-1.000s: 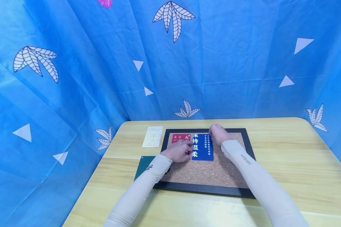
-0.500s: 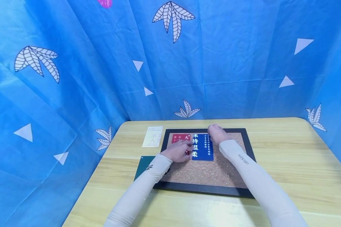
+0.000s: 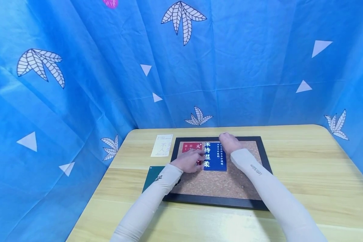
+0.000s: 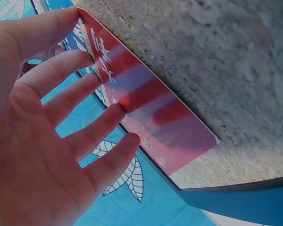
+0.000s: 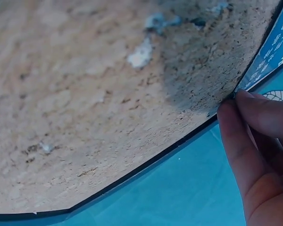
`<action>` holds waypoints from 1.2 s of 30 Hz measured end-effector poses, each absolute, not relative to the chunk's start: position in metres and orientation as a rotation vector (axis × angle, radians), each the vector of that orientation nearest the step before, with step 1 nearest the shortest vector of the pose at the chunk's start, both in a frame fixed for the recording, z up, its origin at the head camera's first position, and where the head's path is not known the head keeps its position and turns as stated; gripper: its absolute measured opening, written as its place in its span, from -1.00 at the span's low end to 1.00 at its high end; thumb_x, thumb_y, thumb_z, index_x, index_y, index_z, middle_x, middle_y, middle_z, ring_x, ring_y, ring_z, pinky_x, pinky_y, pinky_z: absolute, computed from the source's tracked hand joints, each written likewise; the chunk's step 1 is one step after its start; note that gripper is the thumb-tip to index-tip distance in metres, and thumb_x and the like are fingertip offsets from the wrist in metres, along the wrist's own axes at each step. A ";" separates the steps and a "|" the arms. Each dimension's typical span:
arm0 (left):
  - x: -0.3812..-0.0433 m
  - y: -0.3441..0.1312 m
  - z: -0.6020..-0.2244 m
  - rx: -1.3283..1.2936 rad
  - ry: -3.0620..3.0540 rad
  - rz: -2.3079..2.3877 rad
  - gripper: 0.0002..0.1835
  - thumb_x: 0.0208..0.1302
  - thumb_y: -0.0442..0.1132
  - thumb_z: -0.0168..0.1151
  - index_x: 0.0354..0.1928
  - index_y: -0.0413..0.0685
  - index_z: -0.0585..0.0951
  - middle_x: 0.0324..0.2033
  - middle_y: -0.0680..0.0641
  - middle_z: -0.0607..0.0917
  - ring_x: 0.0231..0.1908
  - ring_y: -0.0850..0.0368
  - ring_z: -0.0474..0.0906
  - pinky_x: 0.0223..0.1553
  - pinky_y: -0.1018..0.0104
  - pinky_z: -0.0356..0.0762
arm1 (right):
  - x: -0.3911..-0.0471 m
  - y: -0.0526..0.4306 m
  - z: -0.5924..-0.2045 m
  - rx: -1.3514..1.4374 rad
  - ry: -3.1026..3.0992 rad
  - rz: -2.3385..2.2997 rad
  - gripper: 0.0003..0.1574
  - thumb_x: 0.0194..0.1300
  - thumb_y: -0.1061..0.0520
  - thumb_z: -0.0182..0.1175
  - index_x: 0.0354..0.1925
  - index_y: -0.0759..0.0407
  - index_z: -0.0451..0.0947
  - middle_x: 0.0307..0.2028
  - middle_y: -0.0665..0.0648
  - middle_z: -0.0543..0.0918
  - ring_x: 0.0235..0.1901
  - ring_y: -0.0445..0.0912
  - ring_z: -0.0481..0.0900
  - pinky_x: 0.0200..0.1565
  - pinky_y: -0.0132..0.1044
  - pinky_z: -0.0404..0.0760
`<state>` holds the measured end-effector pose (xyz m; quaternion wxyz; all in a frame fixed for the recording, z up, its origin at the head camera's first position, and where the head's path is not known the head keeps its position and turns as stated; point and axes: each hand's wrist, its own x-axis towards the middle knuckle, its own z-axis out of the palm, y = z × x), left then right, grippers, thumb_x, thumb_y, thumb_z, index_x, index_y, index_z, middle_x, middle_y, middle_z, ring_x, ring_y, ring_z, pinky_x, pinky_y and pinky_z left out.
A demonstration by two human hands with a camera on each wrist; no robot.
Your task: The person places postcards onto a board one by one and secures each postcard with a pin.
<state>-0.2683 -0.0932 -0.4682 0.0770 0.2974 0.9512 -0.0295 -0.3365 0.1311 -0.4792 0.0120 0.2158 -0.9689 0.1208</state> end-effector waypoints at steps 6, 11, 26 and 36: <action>-0.268 -0.093 -0.468 0.896 2.850 -0.083 -0.58 0.43 0.03 0.30 0.29 0.26 0.66 0.48 0.07 0.47 0.46 -0.03 0.41 0.42 0.05 0.48 | -0.335 0.127 -0.479 0.659 -3.023 0.304 -0.86 0.28 0.45 0.22 -0.29 0.28 0.64 -0.36 0.21 0.72 -0.40 -0.05 0.66 -0.27 -0.11 0.73; -0.268 -0.093 -0.467 0.903 2.854 -0.087 -0.57 0.43 0.02 0.29 0.30 0.26 0.65 0.48 0.06 0.46 0.46 -0.05 0.41 0.41 0.03 0.50 | -0.334 0.126 -0.481 0.669 -2.999 0.266 -0.87 0.32 0.44 0.22 -0.27 0.29 0.64 -0.33 0.22 0.73 -0.36 -0.04 0.69 -0.24 -0.10 0.74; -0.267 -0.095 -0.466 0.924 2.847 -0.105 -0.57 0.43 0.04 0.30 0.29 0.24 0.66 0.48 0.04 0.47 0.45 -0.05 0.42 0.42 0.02 0.49 | -0.330 0.120 -0.480 0.722 -2.959 0.169 -0.86 0.25 0.48 0.26 -0.27 0.31 0.62 -0.30 0.26 0.72 -0.30 0.06 0.72 -0.21 -0.08 0.75; -0.268 -0.095 -0.469 0.912 2.841 -0.087 -0.55 0.43 0.04 0.30 0.32 0.24 0.63 0.49 0.05 0.46 0.47 -0.05 0.40 0.44 0.05 0.47 | -0.329 0.128 -0.479 0.688 -3.006 0.307 -0.77 0.21 0.53 0.21 -0.28 0.31 0.70 -0.27 0.25 0.75 -0.30 0.02 0.72 -0.18 -0.08 0.75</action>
